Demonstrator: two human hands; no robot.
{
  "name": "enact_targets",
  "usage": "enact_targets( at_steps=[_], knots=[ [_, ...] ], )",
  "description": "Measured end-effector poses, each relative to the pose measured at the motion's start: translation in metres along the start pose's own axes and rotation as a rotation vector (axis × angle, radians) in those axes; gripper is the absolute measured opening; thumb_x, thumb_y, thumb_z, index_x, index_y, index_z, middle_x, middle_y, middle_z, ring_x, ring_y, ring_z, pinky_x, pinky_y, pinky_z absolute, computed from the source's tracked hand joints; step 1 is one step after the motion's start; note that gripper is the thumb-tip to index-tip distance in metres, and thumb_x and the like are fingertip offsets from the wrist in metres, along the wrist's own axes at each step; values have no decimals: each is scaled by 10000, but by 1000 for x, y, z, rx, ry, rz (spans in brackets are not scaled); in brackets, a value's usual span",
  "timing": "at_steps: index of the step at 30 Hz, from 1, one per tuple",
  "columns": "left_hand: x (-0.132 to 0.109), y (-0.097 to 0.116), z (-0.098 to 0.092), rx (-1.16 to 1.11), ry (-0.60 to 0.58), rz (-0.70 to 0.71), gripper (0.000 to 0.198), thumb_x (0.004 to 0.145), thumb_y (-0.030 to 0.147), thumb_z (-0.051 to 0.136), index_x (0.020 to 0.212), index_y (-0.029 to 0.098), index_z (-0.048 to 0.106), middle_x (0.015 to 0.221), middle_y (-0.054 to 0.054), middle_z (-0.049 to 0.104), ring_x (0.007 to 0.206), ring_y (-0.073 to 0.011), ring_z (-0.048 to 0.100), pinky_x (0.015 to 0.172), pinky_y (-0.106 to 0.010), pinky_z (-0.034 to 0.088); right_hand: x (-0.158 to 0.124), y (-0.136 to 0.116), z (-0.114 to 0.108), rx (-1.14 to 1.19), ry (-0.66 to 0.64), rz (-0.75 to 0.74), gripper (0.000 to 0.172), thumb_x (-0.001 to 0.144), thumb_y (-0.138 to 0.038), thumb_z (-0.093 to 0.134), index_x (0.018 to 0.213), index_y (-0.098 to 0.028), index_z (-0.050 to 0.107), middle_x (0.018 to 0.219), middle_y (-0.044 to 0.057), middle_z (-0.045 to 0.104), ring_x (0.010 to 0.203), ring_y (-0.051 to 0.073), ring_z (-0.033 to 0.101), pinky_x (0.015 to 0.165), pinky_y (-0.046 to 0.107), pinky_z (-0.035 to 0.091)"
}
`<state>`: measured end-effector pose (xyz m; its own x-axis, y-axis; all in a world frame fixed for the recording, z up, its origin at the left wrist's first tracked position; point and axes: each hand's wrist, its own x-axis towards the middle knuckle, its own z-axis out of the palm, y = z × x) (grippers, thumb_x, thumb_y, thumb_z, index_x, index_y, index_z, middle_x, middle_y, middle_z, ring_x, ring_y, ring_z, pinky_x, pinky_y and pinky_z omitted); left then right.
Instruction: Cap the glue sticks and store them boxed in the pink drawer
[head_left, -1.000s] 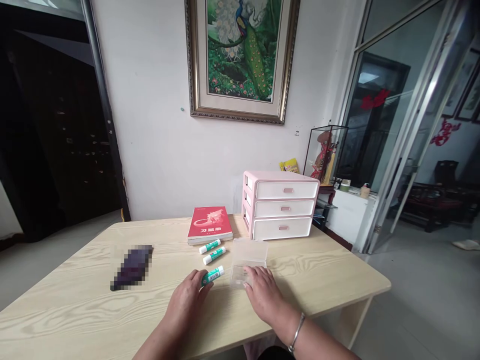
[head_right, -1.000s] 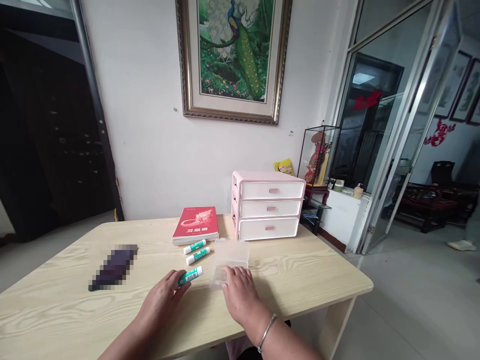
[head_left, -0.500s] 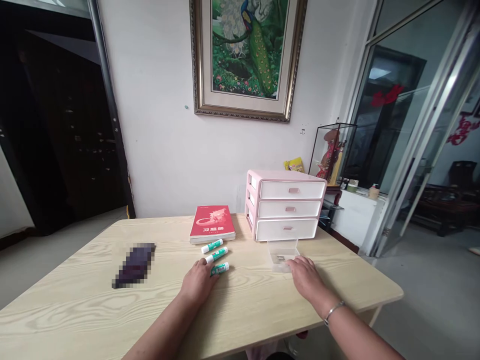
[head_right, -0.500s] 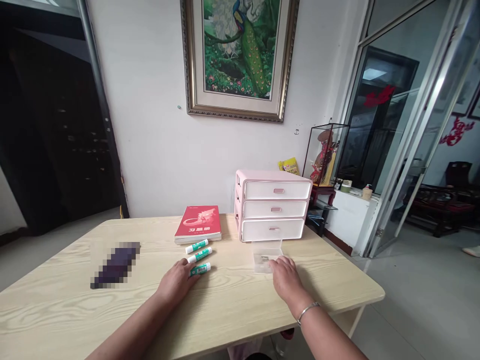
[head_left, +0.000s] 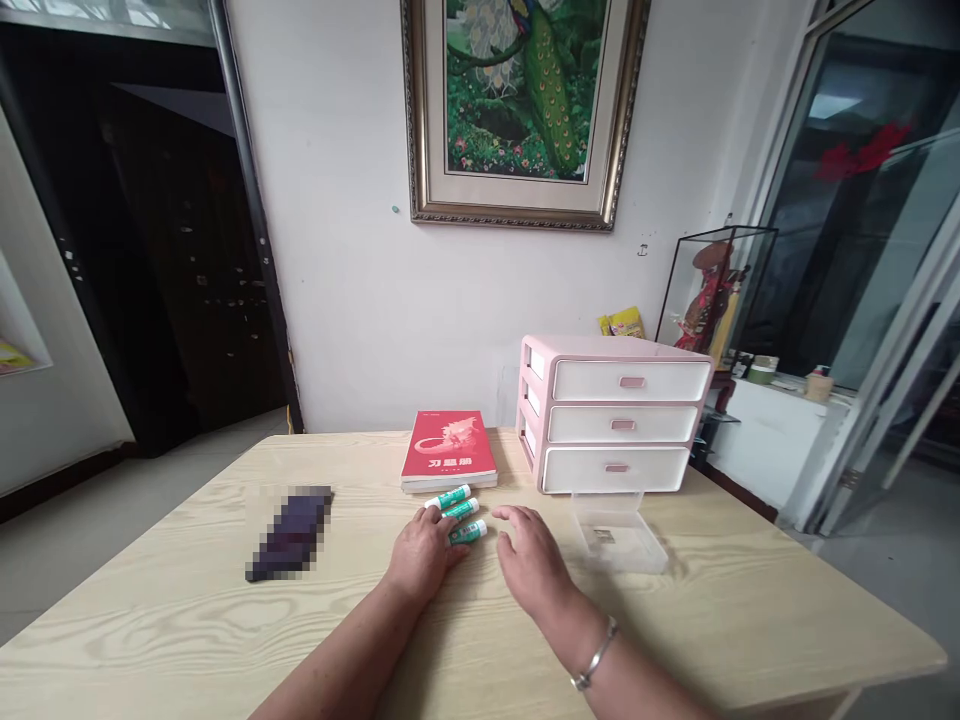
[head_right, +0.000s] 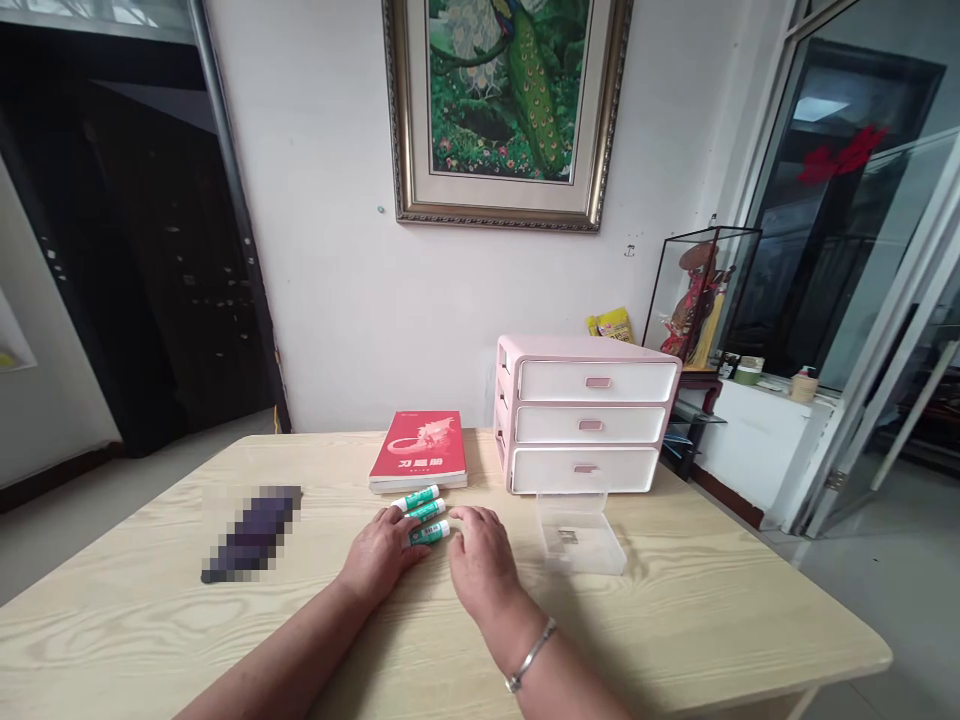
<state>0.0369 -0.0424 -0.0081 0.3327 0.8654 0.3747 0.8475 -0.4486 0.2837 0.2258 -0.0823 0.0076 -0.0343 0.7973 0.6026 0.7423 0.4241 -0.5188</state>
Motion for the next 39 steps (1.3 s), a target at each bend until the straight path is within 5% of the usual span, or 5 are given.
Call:
enact_targets(
  at_steps=[5, 10, 18, 27, 39],
  knots=[
    [4, -19, 6, -46, 58, -17, 350, 787, 379, 674, 1104, 230, 659, 1076, -98, 634, 1034, -276, 575, 891, -370, 460, 27, 4, 57, 69, -35, 212, 364, 777, -72, 451, 1041, -174, 679, 1061, 105, 703, 1045, 247, 626, 942, 369, 489],
    [8, -31, 12, -148, 77, -114, 545, 734, 369, 718, 1244, 223, 592, 1147, -107, 610, 1055, -267, 572, 914, -352, 462, 34, 25, 80, 25, -28, 192, 458, 797, -82, 450, 1214, -161, 621, 1240, 116, 645, 1201, 245, 556, 1057, 381, 407],
    [17, -39, 13, -109, 60, -188, 637, 749, 332, 681, 1353, 211, 517, 1366, -106, 535, 1253, -279, 480, 1060, -368, 355, 34, 25, 77, -29, -259, 93, 500, 791, -84, 484, 1266, -181, 608, 1259, 94, 649, 1248, 238, 526, 1102, 400, 342],
    [16, -51, 10, -147, 31, -201, 640, 719, 239, 680, 1339, 186, 529, 1393, -123, 533, 1273, -271, 489, 1054, -356, 362, 25, 31, 78, 90, -174, 146, 449, 781, -70, 505, 1188, -206, 639, 1109, 85, 699, 1069, 228, 612, 961, 360, 454],
    [5, -42, -2, -133, 7, -342, 570, 736, 294, 646, 1277, 139, 553, 1209, -148, 627, 1104, -287, 589, 921, -329, 427, 19, 10, 64, -74, -240, -79, 266, 798, -190, 662, 1059, -233, 639, 1089, 66, 646, 1067, 252, 539, 958, 376, 404]
  ],
)
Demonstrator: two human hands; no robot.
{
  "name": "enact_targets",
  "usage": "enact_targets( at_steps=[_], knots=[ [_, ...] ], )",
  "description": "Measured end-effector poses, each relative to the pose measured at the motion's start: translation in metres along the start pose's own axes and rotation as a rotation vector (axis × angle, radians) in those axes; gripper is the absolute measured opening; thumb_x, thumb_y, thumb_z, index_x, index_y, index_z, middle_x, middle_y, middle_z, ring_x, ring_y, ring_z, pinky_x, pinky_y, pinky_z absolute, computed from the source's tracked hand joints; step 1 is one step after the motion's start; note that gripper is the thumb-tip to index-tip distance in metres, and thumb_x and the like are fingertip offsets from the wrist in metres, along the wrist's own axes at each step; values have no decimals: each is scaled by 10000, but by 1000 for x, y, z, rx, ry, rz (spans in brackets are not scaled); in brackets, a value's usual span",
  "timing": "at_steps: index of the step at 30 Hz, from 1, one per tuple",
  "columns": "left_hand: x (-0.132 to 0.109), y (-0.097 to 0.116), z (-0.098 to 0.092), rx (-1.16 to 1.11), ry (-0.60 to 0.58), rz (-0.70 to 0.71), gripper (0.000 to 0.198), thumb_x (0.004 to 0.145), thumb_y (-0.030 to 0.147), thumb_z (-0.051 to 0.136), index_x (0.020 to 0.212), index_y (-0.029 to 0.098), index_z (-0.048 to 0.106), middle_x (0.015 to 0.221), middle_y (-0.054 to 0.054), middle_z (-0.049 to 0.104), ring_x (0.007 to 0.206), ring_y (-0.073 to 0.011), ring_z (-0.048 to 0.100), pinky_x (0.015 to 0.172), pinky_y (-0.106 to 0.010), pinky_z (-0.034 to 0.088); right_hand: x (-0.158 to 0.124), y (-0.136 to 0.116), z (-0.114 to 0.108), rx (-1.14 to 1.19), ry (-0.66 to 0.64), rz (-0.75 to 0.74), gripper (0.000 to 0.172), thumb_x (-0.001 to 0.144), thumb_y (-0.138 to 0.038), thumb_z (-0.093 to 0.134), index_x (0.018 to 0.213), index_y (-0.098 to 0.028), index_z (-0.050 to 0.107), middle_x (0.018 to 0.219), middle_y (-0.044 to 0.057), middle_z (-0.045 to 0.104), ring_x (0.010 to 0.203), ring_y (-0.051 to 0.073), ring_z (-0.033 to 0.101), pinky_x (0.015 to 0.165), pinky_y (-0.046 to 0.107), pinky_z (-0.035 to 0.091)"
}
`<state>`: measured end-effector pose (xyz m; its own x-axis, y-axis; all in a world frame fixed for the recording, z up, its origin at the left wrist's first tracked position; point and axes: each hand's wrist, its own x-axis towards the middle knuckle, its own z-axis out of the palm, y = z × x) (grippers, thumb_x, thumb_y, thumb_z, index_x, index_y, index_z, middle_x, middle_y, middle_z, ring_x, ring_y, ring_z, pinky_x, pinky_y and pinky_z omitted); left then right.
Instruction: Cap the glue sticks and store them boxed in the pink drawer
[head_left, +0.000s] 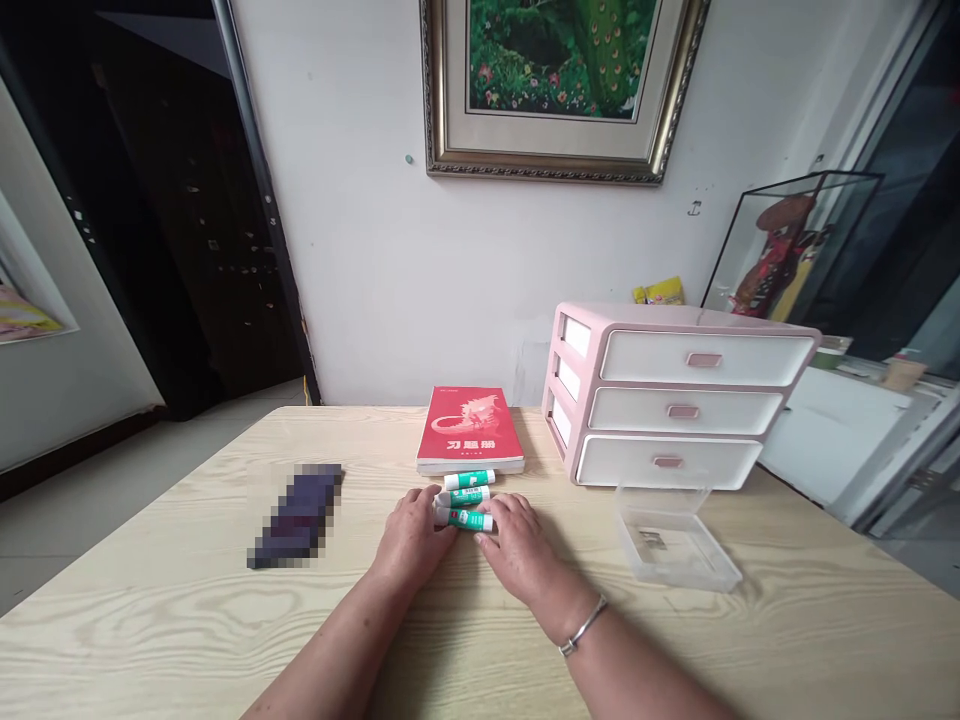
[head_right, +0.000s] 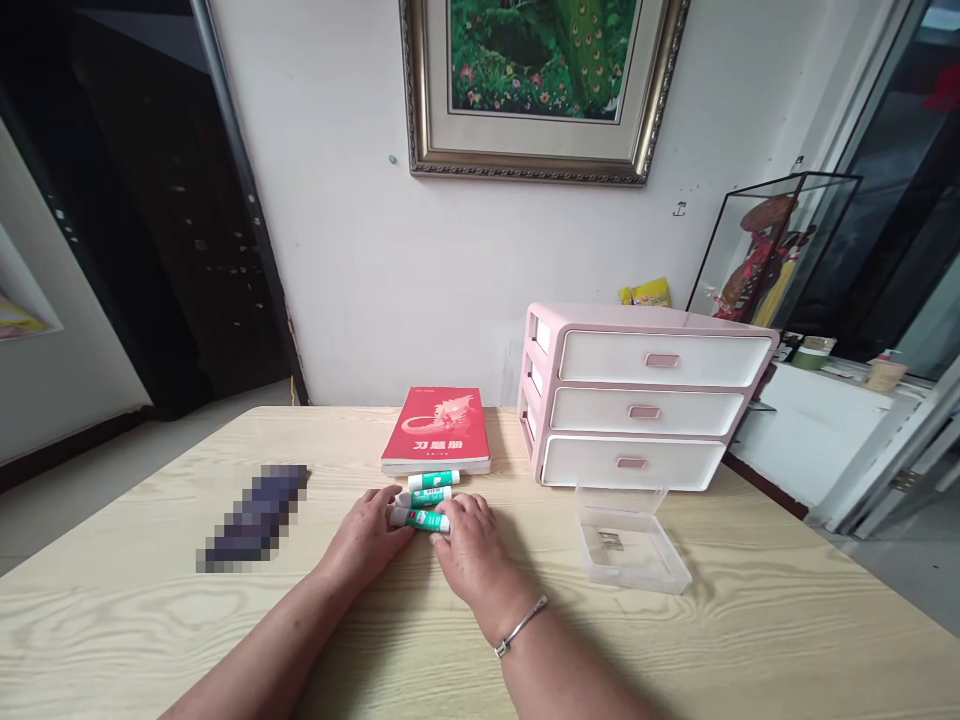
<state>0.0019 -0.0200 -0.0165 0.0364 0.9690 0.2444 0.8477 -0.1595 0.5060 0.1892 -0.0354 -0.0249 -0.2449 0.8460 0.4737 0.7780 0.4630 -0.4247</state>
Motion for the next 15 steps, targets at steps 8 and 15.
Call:
enact_targets(
  at_steps=[8, 15],
  knots=[
    [-5, -1, -1, -216, 84, -71, 642, 761, 369, 644, 1340, 147, 476, 1258, -150, 574, 1174, -275, 556, 952, -348, 449, 1, 1, 10, 106, 47, 22, 157, 852, -202, 579, 999, -209, 634, 1003, 80, 673, 984, 249, 581, 893, 376, 434],
    [-15, 25, -16, -732, 136, -104, 698, 821, 610, 563, 1306, 114, 489, 1127, -146, 650, 1024, -269, 629, 859, -380, 504, 12, 0, 6, 878, 53, 329, 465, 856, -525, 563, 1116, -148, 644, 894, 81, 687, 827, 212, 616, 678, 295, 465]
  ],
)
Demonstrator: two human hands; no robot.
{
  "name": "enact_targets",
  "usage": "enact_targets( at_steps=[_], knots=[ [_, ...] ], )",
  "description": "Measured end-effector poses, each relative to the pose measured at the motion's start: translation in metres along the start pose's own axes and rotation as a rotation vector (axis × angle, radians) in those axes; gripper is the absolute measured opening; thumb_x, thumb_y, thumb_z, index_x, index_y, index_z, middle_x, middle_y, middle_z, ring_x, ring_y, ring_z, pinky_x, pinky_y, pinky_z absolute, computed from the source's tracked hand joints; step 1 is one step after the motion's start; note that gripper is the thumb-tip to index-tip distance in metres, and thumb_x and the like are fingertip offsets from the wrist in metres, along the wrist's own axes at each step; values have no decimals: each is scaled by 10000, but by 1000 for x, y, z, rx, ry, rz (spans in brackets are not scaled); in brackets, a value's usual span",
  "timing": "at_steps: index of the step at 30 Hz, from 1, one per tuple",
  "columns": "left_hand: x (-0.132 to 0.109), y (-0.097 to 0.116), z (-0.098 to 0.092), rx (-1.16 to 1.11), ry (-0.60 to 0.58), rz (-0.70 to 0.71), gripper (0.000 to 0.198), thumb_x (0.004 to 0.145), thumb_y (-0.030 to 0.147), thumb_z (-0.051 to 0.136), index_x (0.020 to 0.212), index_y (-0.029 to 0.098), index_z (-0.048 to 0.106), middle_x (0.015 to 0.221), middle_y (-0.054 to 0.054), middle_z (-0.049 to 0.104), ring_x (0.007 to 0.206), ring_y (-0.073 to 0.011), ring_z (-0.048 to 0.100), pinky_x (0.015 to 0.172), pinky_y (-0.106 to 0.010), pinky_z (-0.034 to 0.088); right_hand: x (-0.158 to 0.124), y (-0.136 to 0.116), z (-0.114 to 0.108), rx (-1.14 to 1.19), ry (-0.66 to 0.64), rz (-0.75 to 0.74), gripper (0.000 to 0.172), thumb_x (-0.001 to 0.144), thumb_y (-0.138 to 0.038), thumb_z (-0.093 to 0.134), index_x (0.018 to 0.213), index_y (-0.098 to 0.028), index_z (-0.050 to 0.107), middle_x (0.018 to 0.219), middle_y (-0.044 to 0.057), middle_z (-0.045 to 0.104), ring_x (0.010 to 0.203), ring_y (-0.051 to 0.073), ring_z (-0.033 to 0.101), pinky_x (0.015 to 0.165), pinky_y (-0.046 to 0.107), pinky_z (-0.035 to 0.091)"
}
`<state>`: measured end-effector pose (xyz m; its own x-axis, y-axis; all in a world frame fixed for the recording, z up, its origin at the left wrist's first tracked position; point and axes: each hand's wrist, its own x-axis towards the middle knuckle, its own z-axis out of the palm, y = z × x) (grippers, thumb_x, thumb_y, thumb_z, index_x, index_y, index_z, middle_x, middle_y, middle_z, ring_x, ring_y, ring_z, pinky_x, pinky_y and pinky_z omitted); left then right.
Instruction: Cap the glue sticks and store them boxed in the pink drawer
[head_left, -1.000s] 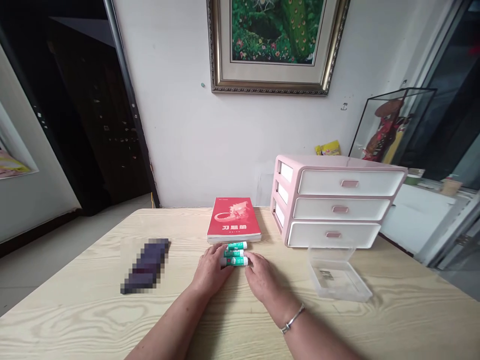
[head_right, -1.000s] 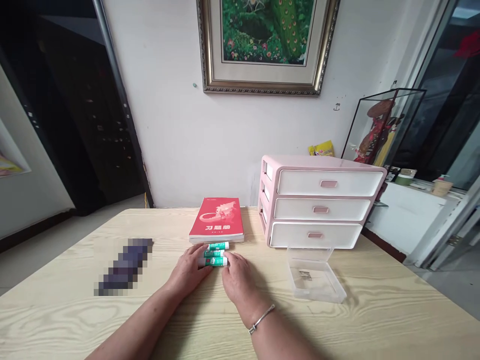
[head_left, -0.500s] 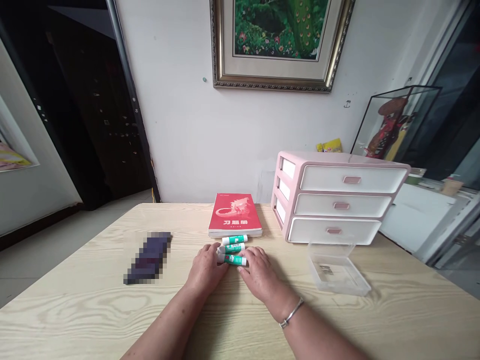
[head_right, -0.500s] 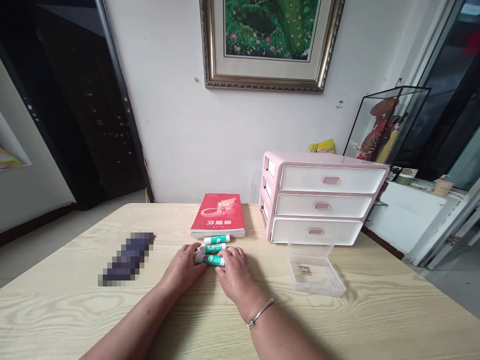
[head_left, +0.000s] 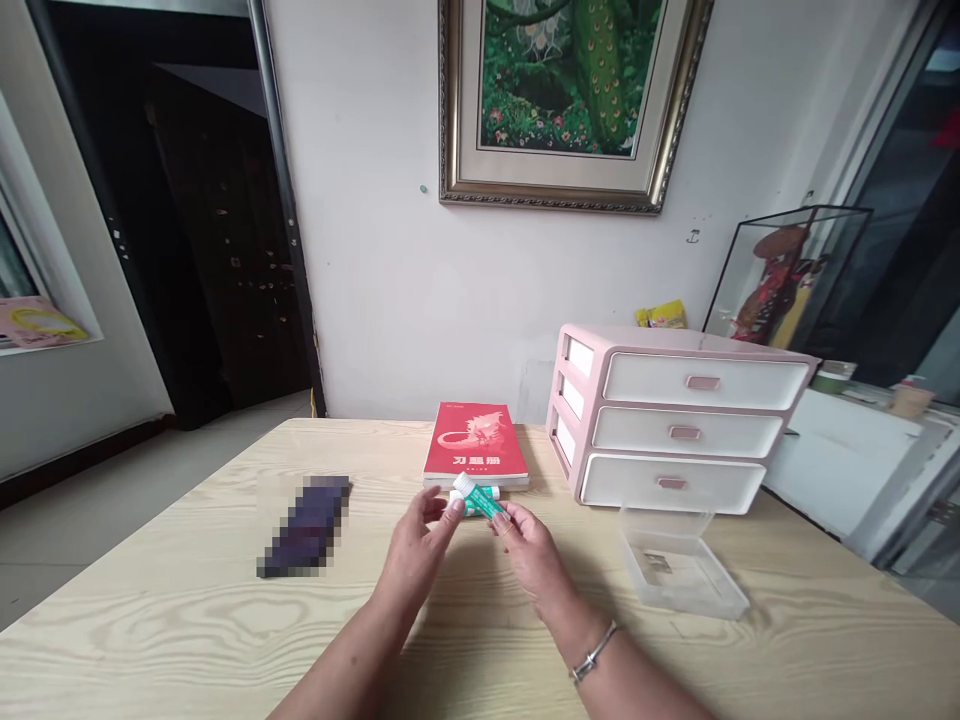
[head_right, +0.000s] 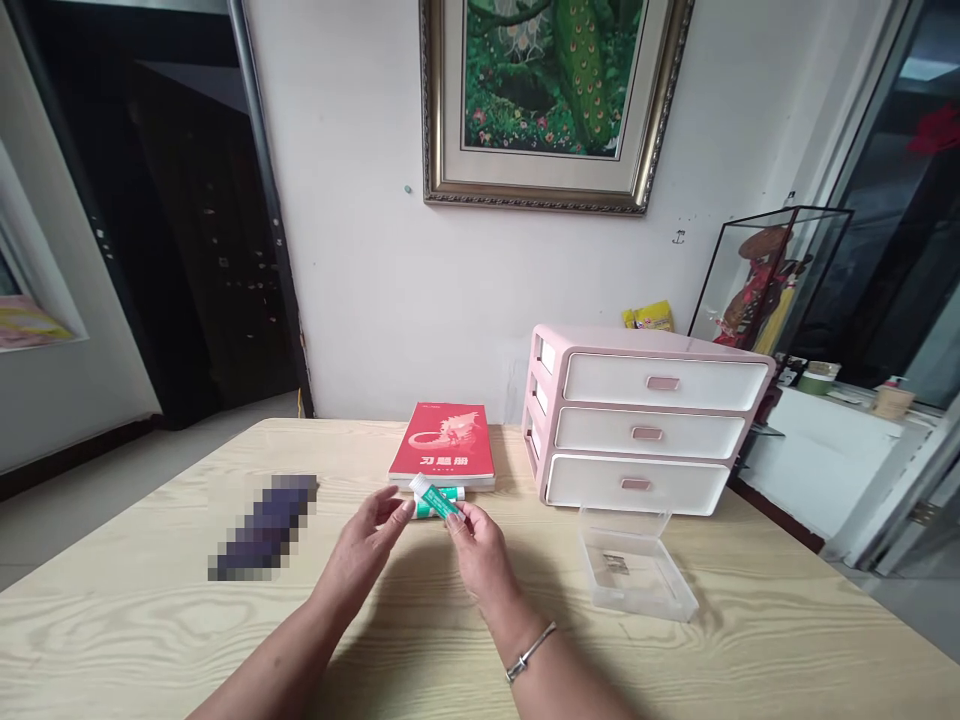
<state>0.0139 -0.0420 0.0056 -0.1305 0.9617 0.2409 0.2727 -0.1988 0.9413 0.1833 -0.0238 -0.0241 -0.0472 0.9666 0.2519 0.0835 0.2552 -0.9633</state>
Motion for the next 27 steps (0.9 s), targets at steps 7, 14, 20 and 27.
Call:
enact_targets(
  at_steps=[7, 14, 20, 27],
  knots=[
    [-14, 9, 13, -63, -199, 192, 387, 939, 520, 440, 1073, 181, 570, 962, -57, 690, 860, -197, 635, 772, -292, 491, -20, -29, 7, 67, -273, -71, 347, 898, -494, 561, 985, -184, 691, 837, 39, 653, 830, 185, 589, 682, 268, 456],
    [-16, 3, 11, 615, -342, 274, 247, 919, 380, 471, 1087, 249, 596, 1016, -46, 708, 873, -228, 663, 701, -271, 421, -20, -19, 0, -145, -12, -99, 379, 971, -511, 374, 954, -208, 601, 711, -10, 592, 610, 136, 525, 591, 247, 418],
    [-29, 10, 19, 702, -452, 289, 213, 907, 388, 472, 955, 221, 595, 883, -46, 710, 765, -220, 646, 619, -255, 357, -18, -17, 0, -429, 55, -66, 239, 931, -340, 399, 804, -220, 561, 731, 10, 626, 723, 174, 565, 656, 260, 398],
    [-27, 16, 12, 247, -728, 83, 368, 844, 534, 556, 820, 167, 540, 678, 45, 510, 603, -100, 397, 564, -216, 301, -21, -24, 2, -311, 12, 6, 195, 807, -179, 373, 775, -214, 562, 536, -55, 441, 519, 131, 434, 502, 223, 322]
  ],
)
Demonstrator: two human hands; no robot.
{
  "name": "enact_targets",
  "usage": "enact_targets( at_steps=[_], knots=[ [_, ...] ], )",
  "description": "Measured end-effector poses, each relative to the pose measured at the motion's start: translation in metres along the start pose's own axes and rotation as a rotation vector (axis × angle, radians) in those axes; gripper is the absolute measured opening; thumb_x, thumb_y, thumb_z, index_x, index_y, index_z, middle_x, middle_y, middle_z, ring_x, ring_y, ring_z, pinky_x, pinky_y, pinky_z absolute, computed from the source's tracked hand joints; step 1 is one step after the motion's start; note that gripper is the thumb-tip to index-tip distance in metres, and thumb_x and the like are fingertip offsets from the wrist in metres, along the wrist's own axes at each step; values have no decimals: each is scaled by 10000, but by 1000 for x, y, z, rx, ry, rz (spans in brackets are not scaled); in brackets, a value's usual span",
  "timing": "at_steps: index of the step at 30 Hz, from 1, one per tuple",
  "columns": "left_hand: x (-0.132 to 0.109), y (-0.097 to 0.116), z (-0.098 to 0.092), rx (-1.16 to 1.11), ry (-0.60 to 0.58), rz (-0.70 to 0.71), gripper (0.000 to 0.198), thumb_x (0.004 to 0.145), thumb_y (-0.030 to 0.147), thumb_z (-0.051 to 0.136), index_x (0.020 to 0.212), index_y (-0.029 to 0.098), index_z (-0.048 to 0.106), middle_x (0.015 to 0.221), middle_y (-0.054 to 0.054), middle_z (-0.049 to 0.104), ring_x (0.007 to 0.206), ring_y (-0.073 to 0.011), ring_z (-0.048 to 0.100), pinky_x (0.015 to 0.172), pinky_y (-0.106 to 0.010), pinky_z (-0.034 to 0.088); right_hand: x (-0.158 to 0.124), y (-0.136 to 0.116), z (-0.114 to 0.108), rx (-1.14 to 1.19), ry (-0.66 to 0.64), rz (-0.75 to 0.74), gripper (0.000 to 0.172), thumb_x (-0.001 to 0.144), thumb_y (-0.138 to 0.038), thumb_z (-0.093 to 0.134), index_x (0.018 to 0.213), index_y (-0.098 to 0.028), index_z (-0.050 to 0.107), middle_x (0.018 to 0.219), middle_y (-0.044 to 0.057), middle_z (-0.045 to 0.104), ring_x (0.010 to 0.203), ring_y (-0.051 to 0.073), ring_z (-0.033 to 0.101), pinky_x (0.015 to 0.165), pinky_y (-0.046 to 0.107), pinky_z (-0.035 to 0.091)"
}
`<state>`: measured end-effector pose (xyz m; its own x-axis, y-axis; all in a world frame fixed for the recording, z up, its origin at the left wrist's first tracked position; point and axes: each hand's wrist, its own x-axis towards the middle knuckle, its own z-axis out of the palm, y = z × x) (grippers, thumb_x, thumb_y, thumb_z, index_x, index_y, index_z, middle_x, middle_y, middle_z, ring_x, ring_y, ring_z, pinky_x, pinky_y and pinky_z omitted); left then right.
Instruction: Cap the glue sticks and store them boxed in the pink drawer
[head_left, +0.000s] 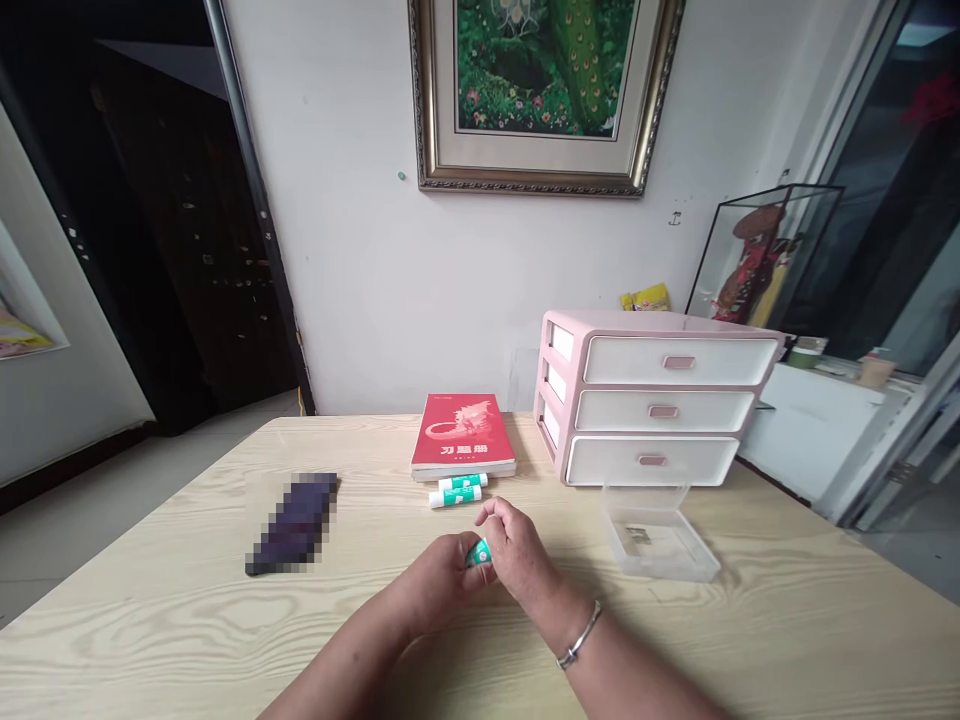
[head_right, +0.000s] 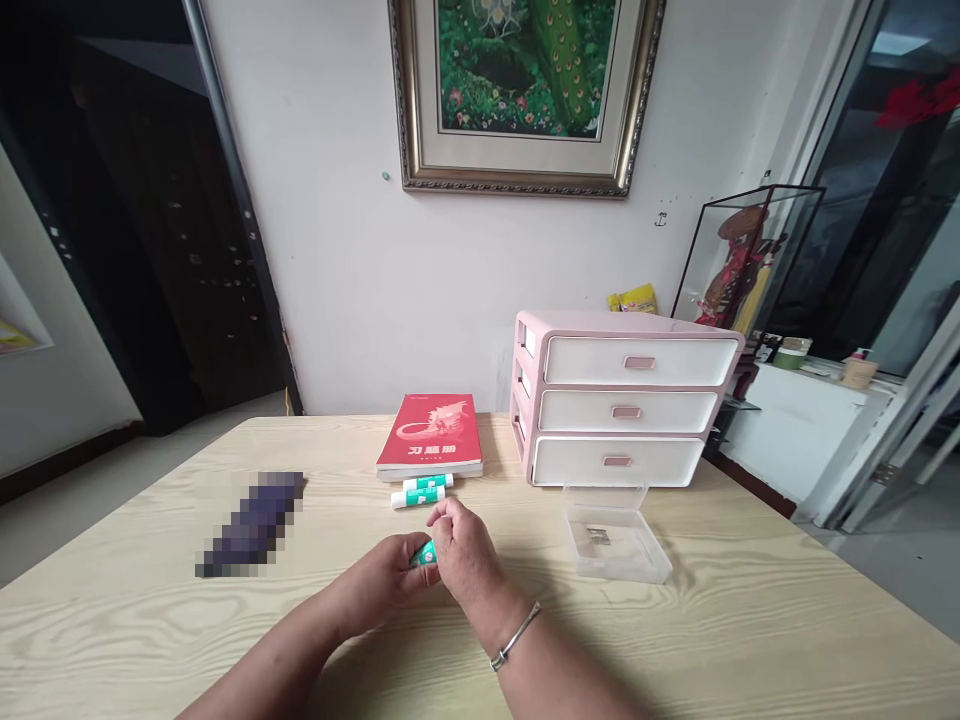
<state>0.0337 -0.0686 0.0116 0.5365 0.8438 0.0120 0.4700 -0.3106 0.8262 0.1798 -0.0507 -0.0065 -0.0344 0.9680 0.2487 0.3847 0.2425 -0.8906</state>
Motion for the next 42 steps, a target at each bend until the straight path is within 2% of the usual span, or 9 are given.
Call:
enact_targets(
  at_steps=[3, 6, 10, 15, 24, 28, 31, 35, 42],
  knots=[
    [-5, 0, -6, -270, -121, -79, 418, 801, 593, 589, 835, 187, 499, 591, 86, 379, 523, -79, 282, 495, -212, 235, 2, -1, -10, 37, 3, -100, 195, 805, -186, 372, 761, -208, 561, 521, -62, 409, 496, 123, 398, 484, 221, 299],
    [-9, -1, -8, -403, -210, -179, 416, 804, 608, 571, 866, 209, 470, 564, 104, 312, 474, -76, 216, 454, -211, 206, 13, 7, -30, 37, 169, -143, 205, 849, -230, 354, 797, -210, 552, 514, -62, 404, 484, 132, 388, 483, 233, 299],
    [-5, -5, -7, 84, 81, -35, 326, 895, 528, 483, 898, 204, 521, 726, 13, 537, 620, -133, 488, 595, -243, 363, 30, 25, -52, -241, 386, -108, 269, 934, -314, 340, 1028, -180, 553, 717, 28, 619, 628, 187, 555, 581, 275, 381],
    [9, -18, -3, 560, 244, 32, 258, 929, 376, 468, 1084, 220, 602, 1066, -91, 627, 989, -252, 596, 819, -330, 433, 32, 36, -51, -605, 281, -97, 308, 961, -245, 376, 1202, -127, 526, 1012, 149, 675, 936, 254, 626, 789, 319, 430],
    [18, -31, -2, 613, 305, 57, 374, 868, 374, 580, 1216, 243, 629, 1140, -95, 637, 1128, -284, 550, 960, -394, 430, 22, 46, -46, -869, 136, -44, 301, 844, -107, 544, 1132, -121, 630, 1070, 159, 641, 1046, 270, 567, 910, 311, 390],
    [24, -38, -10, 553, 477, 45, 402, 916, 411, 491, 1230, 197, 622, 1182, -113, 636, 1122, -260, 565, 972, -366, 437, 22, 45, -42, -874, 193, -46, 355, 845, -218, 594, 1182, -107, 617, 1090, 170, 636, 1049, 298, 561, 928, 354, 383],
    [33, -41, -21, 604, 572, -99, 383, 928, 326, 438, 1232, 180, 618, 1234, -116, 618, 1138, -243, 565, 975, -331, 430, 25, 42, -41, -848, 265, -90, 338, 867, -249, 567, 1177, -124, 619, 1087, 153, 638, 1072, 291, 549, 936, 357, 380],
    [46, -40, -31, 692, 520, -204, 381, 838, 257, 519, 1184, 169, 654, 1203, -136, 641, 1108, -279, 576, 938, -345, 431, 27, 38, -42, -785, 337, -161, 314, 886, -216, 520, 1175, -143, 618, 1099, 126, 645, 1102, 261, 535, 975, 343, 364],
    [59, -33, -38, 774, 461, -146, 242, 769, 285, 630, 976, 209, 729, 993, -123, 694, 1046, -321, 577, 867, -377, 426, 26, 28, -42, -695, 356, -176, 280, 878, -152, 494, 1116, -124, 640, 1066, 124, 664, 1072, 246, 554, 974, 339, 387]
  ],
)
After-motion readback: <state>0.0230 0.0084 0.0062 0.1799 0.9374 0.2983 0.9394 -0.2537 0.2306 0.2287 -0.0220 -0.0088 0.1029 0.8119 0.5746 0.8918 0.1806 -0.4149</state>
